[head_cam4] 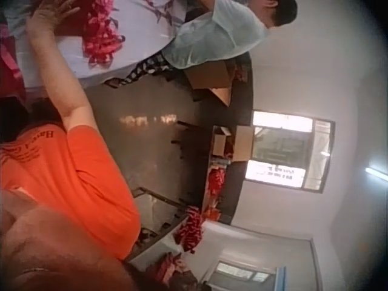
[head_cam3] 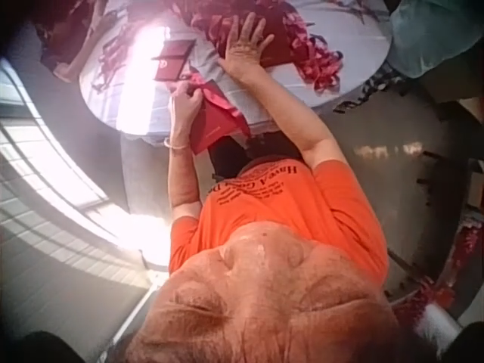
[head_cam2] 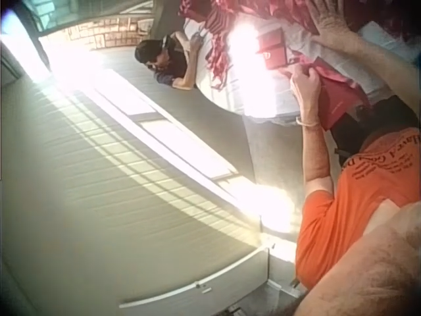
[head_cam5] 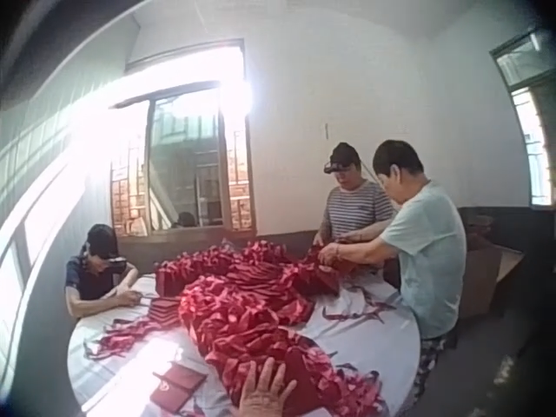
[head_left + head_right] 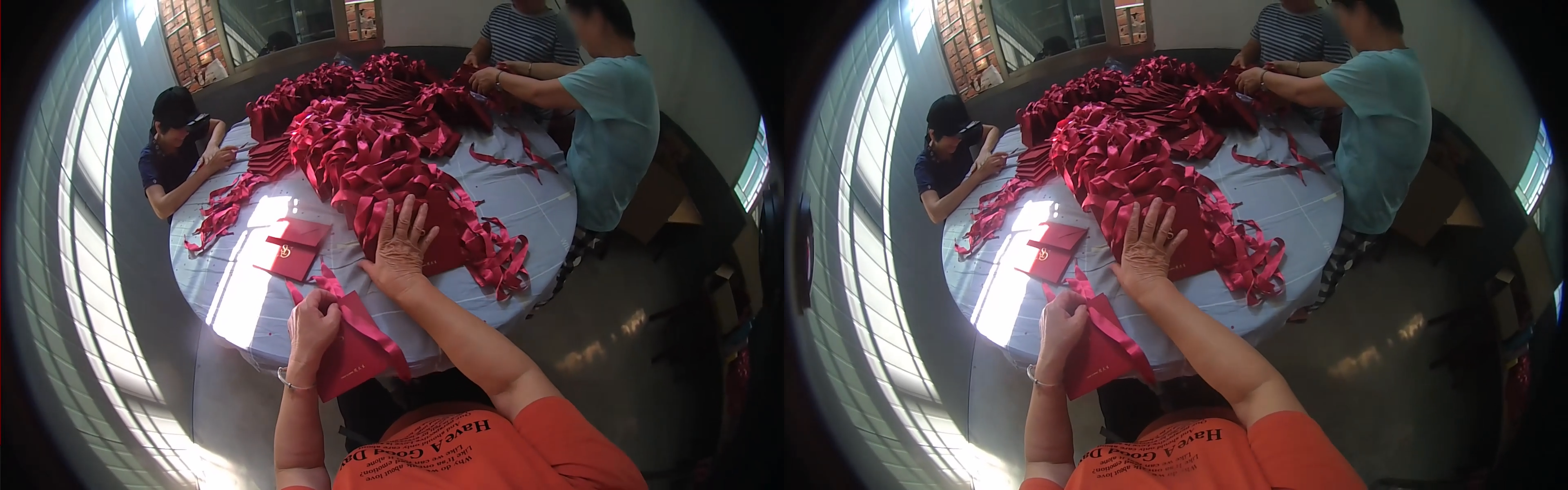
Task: The person assembles gift bags by threading ribbon handles through the pre-cut holes on the bags by hand and stacking them on the table.
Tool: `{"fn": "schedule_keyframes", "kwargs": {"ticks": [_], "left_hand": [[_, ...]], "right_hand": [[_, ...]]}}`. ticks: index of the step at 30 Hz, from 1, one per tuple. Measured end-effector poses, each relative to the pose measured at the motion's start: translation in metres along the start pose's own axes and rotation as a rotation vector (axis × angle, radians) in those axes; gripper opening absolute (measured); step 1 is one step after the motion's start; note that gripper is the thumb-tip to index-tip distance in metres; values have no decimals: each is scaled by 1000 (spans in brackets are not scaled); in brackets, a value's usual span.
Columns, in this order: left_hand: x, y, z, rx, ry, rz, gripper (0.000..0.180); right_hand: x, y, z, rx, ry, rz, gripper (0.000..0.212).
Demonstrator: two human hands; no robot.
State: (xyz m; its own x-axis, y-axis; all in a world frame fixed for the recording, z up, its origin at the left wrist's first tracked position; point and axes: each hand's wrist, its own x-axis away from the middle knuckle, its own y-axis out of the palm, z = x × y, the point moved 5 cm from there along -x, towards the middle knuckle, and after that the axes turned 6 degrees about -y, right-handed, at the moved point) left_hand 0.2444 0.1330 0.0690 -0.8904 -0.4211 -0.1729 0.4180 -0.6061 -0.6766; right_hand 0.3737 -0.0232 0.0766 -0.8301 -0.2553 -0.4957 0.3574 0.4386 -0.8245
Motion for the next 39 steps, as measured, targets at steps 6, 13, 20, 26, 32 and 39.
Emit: {"fn": "schedule_keyframes", "kwargs": {"ticks": [6,13,20,26,32,39], "left_hand": [[2,-2,-4,-13,4,28,16],[4,-3,4,-1,20,16,17],[6,-4,2,7,10,28,17],[7,-6,0,-9,15,33,15],[5,-4,-3,-11,67,83,13],[4,-4,1,31,30,34,17]], "right_hand": [[-26,19,-13,98,-3,6,134],[-78,9,9,107,27,-84,117],[-103,9,80,85,83,-157,118],[-82,-9,80,-52,-9,-125,124],[-53,-29,86,-153,-111,136,132],[-33,-39,108,-174,-164,210,136]]}}
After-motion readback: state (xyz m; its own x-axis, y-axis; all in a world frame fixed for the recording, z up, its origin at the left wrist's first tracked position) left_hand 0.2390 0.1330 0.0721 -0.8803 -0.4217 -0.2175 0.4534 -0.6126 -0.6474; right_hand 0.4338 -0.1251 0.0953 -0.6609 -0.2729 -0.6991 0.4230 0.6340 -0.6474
